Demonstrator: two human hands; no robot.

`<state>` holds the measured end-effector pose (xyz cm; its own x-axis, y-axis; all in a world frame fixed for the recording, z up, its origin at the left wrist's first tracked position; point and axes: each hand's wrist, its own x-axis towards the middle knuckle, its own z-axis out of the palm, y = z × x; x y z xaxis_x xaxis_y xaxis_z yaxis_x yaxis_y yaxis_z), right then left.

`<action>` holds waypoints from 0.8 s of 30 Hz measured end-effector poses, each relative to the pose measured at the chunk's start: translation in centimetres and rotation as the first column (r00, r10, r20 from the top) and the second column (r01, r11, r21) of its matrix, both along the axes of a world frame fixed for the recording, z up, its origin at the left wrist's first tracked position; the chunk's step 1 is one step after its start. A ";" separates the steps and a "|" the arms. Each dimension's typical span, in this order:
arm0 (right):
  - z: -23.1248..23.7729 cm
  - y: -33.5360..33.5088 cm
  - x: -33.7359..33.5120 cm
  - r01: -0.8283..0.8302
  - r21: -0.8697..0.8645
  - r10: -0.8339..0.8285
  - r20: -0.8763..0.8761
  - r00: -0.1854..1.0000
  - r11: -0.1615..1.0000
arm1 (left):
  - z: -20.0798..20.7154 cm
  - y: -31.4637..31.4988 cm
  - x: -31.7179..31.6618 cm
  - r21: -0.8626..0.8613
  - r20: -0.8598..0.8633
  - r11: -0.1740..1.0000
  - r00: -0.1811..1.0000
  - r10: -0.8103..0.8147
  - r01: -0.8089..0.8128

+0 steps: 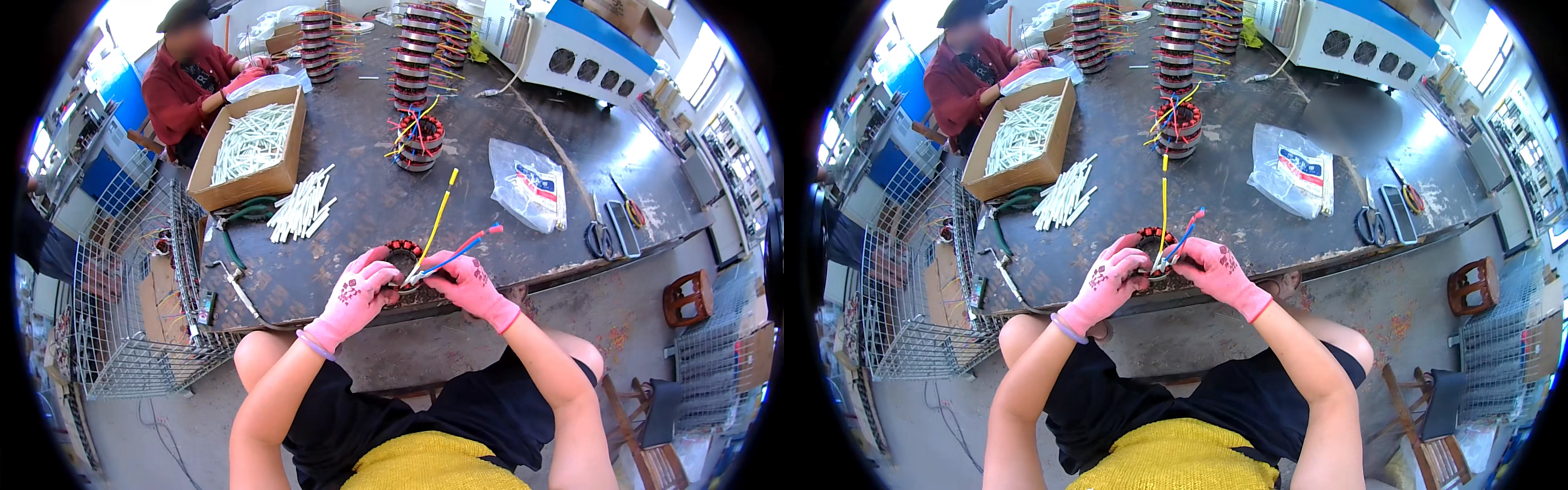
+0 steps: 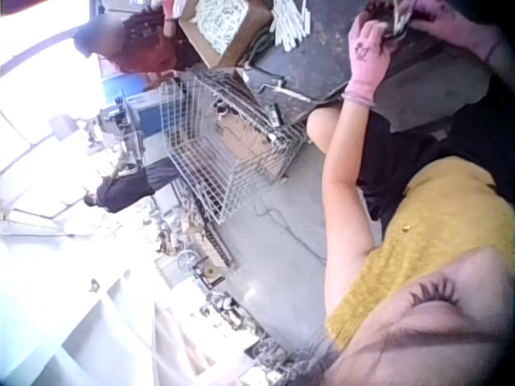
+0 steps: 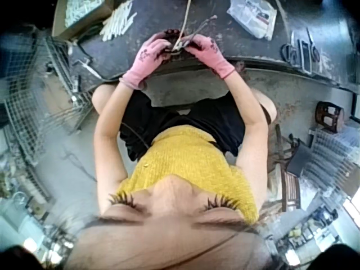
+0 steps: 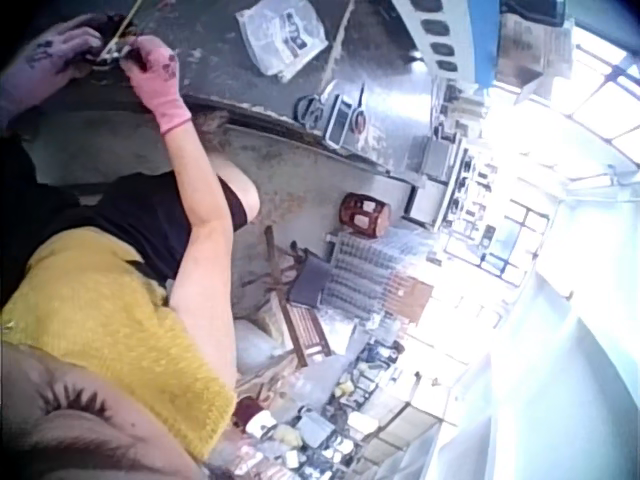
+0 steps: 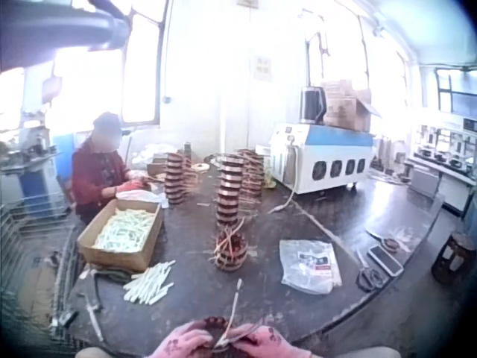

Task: The person assembles electrical components by inserting small white insulators into the slots of a circular metal stator. They pick up individual insulators from a box, place them into the stator, and use scissors to trim wires. They then wrap and secure colored wires around the component before placing the finished part aside.

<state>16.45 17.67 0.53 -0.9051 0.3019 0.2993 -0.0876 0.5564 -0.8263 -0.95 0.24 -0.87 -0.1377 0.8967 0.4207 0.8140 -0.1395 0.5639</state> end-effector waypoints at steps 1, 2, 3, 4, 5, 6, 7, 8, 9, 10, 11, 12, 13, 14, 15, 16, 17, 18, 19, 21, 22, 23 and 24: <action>0.2 -0.2 0.0 0.036 -0.118 -0.020 0.132 0.991 0.992 | 0.0 0.0 0.1 0.014 -0.002 1.000 1.000 0.002 -0.002; -0.2 -0.3 0.0 0.020 -0.094 -0.008 0.126 0.992 0.995 | 0.0 -0.2 0.4 0.012 -0.020 1.000 1.000 0.015 -0.015; -0.6 0.2 -0.2 0.010 -0.056 -0.004 0.105 0.994 0.998 | 0.4 0.0 0.5 0.024 -0.052 0.999 0.998 0.023 -0.021; -1.0 0.6 -0.5 0.001 -0.016 0.000 0.085 0.996 1.000 | 0.9 0.1 0.6 0.037 -0.084 0.999 0.996 0.031 -0.028; -1.5 0.6 -0.7 -0.014 0.028 0.014 -0.006 1.000 1.000 | 1.4 -0.1 0.9 0.052 -0.161 0.998 0.986 0.046 -0.038; -1.8 0.6 -0.8 -0.005 0.043 0.006 -0.009 1.000 0.999 | 2.4 -0.4 1.7 0.086 -0.243 0.991 0.962 0.124 -0.106; -1.7 0.5 -0.9 -0.006 0.040 0.006 -0.017 1.000 0.999 | 3.4 -0.8 2.7 0.125 -0.311 0.986 0.940 0.141 -0.106; -1.5 0.6 -0.9 -0.006 0.038 0.007 -0.024 1.000 0.999 | 4.0 -1.0 3.5 0.165 -0.376 0.981 0.913 0.160 -0.104; -1.5 0.3 -1.1 0.011 0.035 -0.010 -0.028 1.000 0.999 | 4.2 -1.3 4.1 0.144 -0.471 0.990 0.880 0.059 0.010; -1.8 0.4 -0.8 0.031 0.058 -0.029 -0.032 0.999 0.998 | 5.0 -1.1 5.1 0.094 -0.650 0.985 0.758 -0.049 0.144; -2.2 0.6 -0.5 0.052 0.081 -0.049 -0.037 0.998 0.995 | 6.1 -0.6 5.9 0.016 -0.740 0.989 0.667 -0.088 0.148; -2.5 0.8 -0.4 0.068 0.105 -0.063 -0.047 0.997 0.992 | 7.8 0.2 6.9 -0.062 -0.817 0.989 0.562 -0.129 0.138; -2.6 0.7 -0.8 0.007 0.045 -0.003 -0.080 0.997 0.999 | 6.2 1.1 6.9 -0.053 -0.121 0.990 0.983 -0.135 0.130; -2.7 0.3 -1.0 0.021 0.089 -0.015 -0.060 0.998 0.996 | 5.2 1.1 6.0 -0.136 -0.102 0.989 0.993 -0.065 0.050; -2.2 -0.1 -1.0 0.048 0.135 -0.043 -0.036 0.998 0.990 | 4.8 1.7 5.4 -0.219 -0.086 0.976 0.996 -0.003 -0.016; -1.8 -0.2 -0.8 0.082 0.179 -0.081 -0.013 0.997 0.980 | 6.9 1.8 4.5 -0.244 -0.774 0.945 0.630 -0.055 -0.218; -1.7 0.0 -0.7 0.071 0.153 -0.060 -0.075 0.995 0.986 | 7.7 1.8 4.2 -0.203 -0.813 0.959 0.581 -0.053 -0.197; -1.7 0.0 -0.6 0.070 0.134 -0.059 -0.088 0.994 0.988 | 8.0 1.5 4.0 -0.167 -0.845 0.970 0.532 -0.047 -0.179; -1.8 0.0 -0.5 0.069 0.116 -0.057 -0.101 0.993 0.991 | 7.9 1.4 3.9 -0.113 -0.809 0.979 0.588 0.009 -0.170; -1.9 0.2 -0.4 0.062 0.124 -0.051 -0.091 0.995 0.990 | 7.2 1.0 3.4 0.000 -0.710 0.986 0.694 0.119 -0.170; -1.9 0.0 -0.3 0.064 0.163 -0.046 -0.111 0.993 0.985 | 6.6 0.6 2.9 0.012 -0.669 0.986 0.731 0.134 -0.169; -1.9 -0.3 -0.2 0.068 0.201 -0.041 -0.132 0.990 0.977 | 5.7 0.2 2.3 0.025 -0.625 0.985 0.767 0.147 -0.168; -1.6 -0.6 0.0 0.073 0.241 -0.038 -0.148 0.988 0.968 | 5.2 -0.1 2.0 0.039 -0.576 0.985 0.802 0.158 -0.166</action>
<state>16.44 17.11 -1.11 -0.8324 0.2520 0.4935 -0.1562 0.7479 -0.6452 1.09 0.13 4.29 -0.0185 0.8887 0.4580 0.9995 0.0276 -0.0133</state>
